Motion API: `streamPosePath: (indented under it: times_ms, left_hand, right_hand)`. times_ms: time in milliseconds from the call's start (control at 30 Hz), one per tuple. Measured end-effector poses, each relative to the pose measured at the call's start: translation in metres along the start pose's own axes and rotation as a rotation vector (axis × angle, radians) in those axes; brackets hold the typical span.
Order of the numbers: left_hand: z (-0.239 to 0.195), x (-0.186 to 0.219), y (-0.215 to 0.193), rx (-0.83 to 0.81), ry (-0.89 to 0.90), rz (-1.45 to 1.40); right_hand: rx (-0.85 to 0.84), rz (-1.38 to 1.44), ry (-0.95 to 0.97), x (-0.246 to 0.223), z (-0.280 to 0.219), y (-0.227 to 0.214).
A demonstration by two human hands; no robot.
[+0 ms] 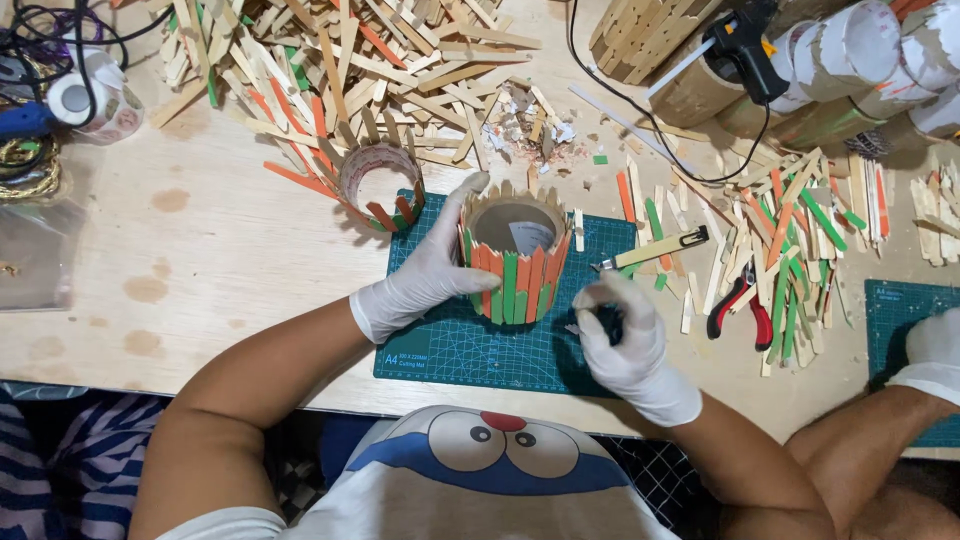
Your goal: Trimming the edges of popsicle sticks glued to a cardboard tube using nippers
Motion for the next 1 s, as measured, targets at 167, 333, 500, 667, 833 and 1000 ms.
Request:
streamPosePath:
  times_ms: [167,333,500,667,833,1000]
  left_hand:
    - [0.004,-0.011,-0.006,-0.003,-0.007,-0.115]
    - [0.003,-0.005,-0.001,0.003,-0.085,-0.132]
    - [0.006,-0.038,-0.005,0.012,-0.183,-0.585]
    - [0.01,-0.072,-0.01,0.018,-0.187,-0.737]
    - [0.009,-0.069,-0.009,0.046,-0.18,-0.704]
    - [0.008,-0.057,-0.008,0.106,-0.159,-0.688]
  right_hand:
    - [0.076,0.227,-0.068,0.004,-0.024,0.009]
    - [0.031,0.421,-0.096,0.001,-0.008,0.001]
    - [-0.119,0.587,0.06,0.022,-0.012,-0.001]
    - [-0.12,0.604,0.157,0.022,-0.006,-0.005]
    - [-0.06,0.388,0.163,0.022,-0.013,0.0]
    - [0.027,0.301,0.165,0.0,-0.012,0.011]
Point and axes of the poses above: each hand's wrist, its own z-axis towards the middle knuckle, its own y-axis out of the palm, x = y × z, the point moved 3 cm from there along z, towards the middle knuckle, and after that the axes turned 4 degrees about z, right-handed, at the moved point
